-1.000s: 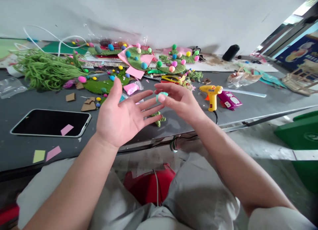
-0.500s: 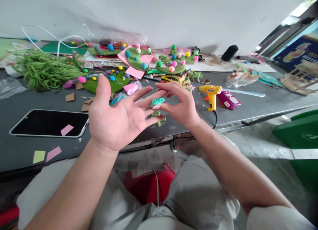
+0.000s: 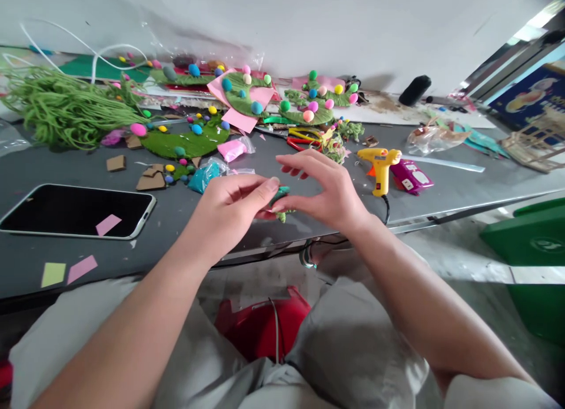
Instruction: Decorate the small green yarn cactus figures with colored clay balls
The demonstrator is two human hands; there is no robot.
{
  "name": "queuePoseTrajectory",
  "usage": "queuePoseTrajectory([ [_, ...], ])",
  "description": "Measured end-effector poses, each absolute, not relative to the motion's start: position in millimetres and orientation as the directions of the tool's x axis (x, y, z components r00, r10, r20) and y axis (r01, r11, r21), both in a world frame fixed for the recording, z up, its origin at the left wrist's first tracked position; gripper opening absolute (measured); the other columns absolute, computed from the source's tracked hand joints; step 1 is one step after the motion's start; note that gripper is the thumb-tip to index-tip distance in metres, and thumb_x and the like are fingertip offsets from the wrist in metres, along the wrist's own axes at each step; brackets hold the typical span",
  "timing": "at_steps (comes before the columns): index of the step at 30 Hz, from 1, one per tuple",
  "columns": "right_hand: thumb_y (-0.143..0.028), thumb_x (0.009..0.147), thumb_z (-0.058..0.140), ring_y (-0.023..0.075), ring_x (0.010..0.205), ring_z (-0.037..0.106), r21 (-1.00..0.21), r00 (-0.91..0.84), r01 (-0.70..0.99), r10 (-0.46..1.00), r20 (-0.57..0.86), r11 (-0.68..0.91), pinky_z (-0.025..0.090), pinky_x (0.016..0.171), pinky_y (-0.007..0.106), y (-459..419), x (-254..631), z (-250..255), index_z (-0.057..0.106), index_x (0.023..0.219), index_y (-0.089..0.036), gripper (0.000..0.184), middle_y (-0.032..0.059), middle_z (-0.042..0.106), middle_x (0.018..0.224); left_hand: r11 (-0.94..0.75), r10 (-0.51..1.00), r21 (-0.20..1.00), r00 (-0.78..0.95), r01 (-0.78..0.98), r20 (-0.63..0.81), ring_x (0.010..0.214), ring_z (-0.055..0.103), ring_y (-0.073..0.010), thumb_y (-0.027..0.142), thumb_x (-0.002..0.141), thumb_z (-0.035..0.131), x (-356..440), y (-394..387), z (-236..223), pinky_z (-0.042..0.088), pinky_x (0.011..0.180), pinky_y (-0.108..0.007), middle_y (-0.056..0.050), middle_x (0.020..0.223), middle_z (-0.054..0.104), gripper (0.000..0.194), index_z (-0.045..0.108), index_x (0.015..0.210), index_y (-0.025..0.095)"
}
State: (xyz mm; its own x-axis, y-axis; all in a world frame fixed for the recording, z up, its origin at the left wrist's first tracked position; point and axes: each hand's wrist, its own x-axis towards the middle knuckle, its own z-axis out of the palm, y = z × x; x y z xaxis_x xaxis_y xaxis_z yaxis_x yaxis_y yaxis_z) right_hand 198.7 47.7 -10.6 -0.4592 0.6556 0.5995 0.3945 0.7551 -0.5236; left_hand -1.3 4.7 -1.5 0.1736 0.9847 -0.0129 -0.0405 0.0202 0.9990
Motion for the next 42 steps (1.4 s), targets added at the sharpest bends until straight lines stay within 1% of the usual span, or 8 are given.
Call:
queuePoseTrajectory([
  [6, -0.068, 0.072, 0.081, 0.0235, 0.102, 0.069, -0.491, -0.526, 0.372, 0.615, 0.588, 0.788, 0.059, 0.092, 0.039, 38, 208, -10, 0.072, 0.127, -0.025, 0.07, 0.0085, 0.072, 0.113, 0.067, 0.99, 0.991, 0.129, -0.115, -0.052, 0.074, 0.072, -0.0219, 0.052, 0.08, 0.083, 7, 6, -11, 0.063, 0.067, -0.033, -0.005, 0.083, 0.075, 0.041, 0.079, 0.107, 0.021],
  [11, -0.04, 0.095, 0.072, 0.0207, 0.1, 0.07, -0.454, -0.487, 0.424, 0.62, 0.615, 0.784, 0.059, 0.089, 0.037, 26, 213, -13, 0.075, 0.118, -0.026, 0.027, 0.007, 0.073, 0.108, 0.105, 0.988, 0.977, 0.132, -0.183, -0.082, 0.082, 0.075, -0.024, 0.057, 0.082, 0.08, 12, 3, -13, 0.065, 0.076, -0.037, -0.006, 0.091, 0.077, 0.041, 0.078, 0.103, 0.022],
  [15, -0.03, 0.098, 0.068, 0.0183, 0.092, 0.07, -0.435, -0.472, 0.431, 0.609, 0.638, 0.79, 0.059, 0.081, 0.033, 20, 218, -15, 0.077, 0.111, -0.024, 0.016, 0.0063, 0.074, 0.102, 0.12, 0.981, 0.984, 0.167, -0.132, -0.097, 0.089, 0.076, -0.026, 0.051, 0.079, 0.085, 15, -1, -12, 0.065, 0.083, -0.039, -0.006, 0.093, 0.08, 0.036, 0.08, 0.101, 0.023],
  [24, -0.028, 0.1, 0.063, 0.0239, 0.104, 0.065, -0.352, -0.506, 0.494, 0.592, 0.627, 0.795, 0.058, 0.09, 0.044, 15, 223, -23, 0.072, 0.128, -0.032, 0.03, 0.0094, 0.069, 0.122, 0.163, 0.981, 0.958, 0.144, -0.234, -0.132, 0.095, 0.077, -0.0261, 0.042, 0.076, 0.089, 24, -4, -14, 0.065, 0.09, -0.042, -0.005, 0.1, 0.081, 0.026, 0.082, 0.095, 0.025],
  [29, -0.036, 0.099, 0.065, 0.0263, 0.125, 0.062, -0.554, -0.52, 0.406, 0.682, 0.514, 0.727, 0.056, 0.103, 0.045, 10, 222, -18, 0.069, 0.136, -0.027, 0.038, 0.0118, 0.063, 0.138, 0.145, 0.986, 0.934, 0.128, -0.328, -0.108, 0.099, 0.077, -0.0232, 0.035, 0.08, 0.087, 23, -1, -19, 0.064, 0.093, -0.04, -0.002, 0.1, 0.081, 0.019, 0.081, 0.095, 0.026],
  [34, -0.046, 0.1, 0.062, 0.0196, 0.107, 0.069, -0.807, -0.329, 0.345, 0.867, 0.375, 0.48, 0.06, 0.09, 0.034, 7, 218, -13, 0.067, 0.137, -0.027, 0.041, 0.0076, 0.071, 0.126, 0.086, 0.987, 0.974, 0.151, -0.212, -0.054, 0.099, 0.077, -0.0256, 0.031, 0.079, 0.088, 22, -1, -21, 0.064, 0.094, -0.042, -0.003, 0.102, 0.082, 0.028, 0.081, 0.106, 0.028],
  [38, -0.049, 0.097, 0.066, 0.016, 0.086, 0.071, -0.845, -0.352, 0.355, 0.895, 0.275, 0.399, 0.058, 0.076, 0.028, 11, 214, -16, 0.076, 0.118, -0.022, 0.036, 0.0035, 0.077, 0.098, 0.107, 0.981, 0.973, 0.183, -0.205, -0.069, 0.099, 0.077, -0.0274, 0.032, 0.078, 0.088, 24, -3, -19, 0.063, 0.097, -0.045, -0.005, 0.101, 0.082, 0.029, 0.082, 0.105, 0.026],
  [42, -0.047, 0.096, 0.069, 0.0159, 0.086, 0.069, -0.79, -0.258, 0.391, 0.88, 0.399, 0.473, 0.056, 0.073, 0.029, 16, 212, -17, 0.079, 0.105, -0.023, 0.028, 0.0029, 0.076, 0.093, 0.133, 0.965, 0.944, 0.255, -0.302, -0.054, 0.115, 0.072, -0.0253, 0.027, 0.083, 0.083, 25, -3, -16, 0.056, 0.108, -0.04, -0.005, 0.116, 0.079, 0.028, 0.082, 0.111, 0.027],
])
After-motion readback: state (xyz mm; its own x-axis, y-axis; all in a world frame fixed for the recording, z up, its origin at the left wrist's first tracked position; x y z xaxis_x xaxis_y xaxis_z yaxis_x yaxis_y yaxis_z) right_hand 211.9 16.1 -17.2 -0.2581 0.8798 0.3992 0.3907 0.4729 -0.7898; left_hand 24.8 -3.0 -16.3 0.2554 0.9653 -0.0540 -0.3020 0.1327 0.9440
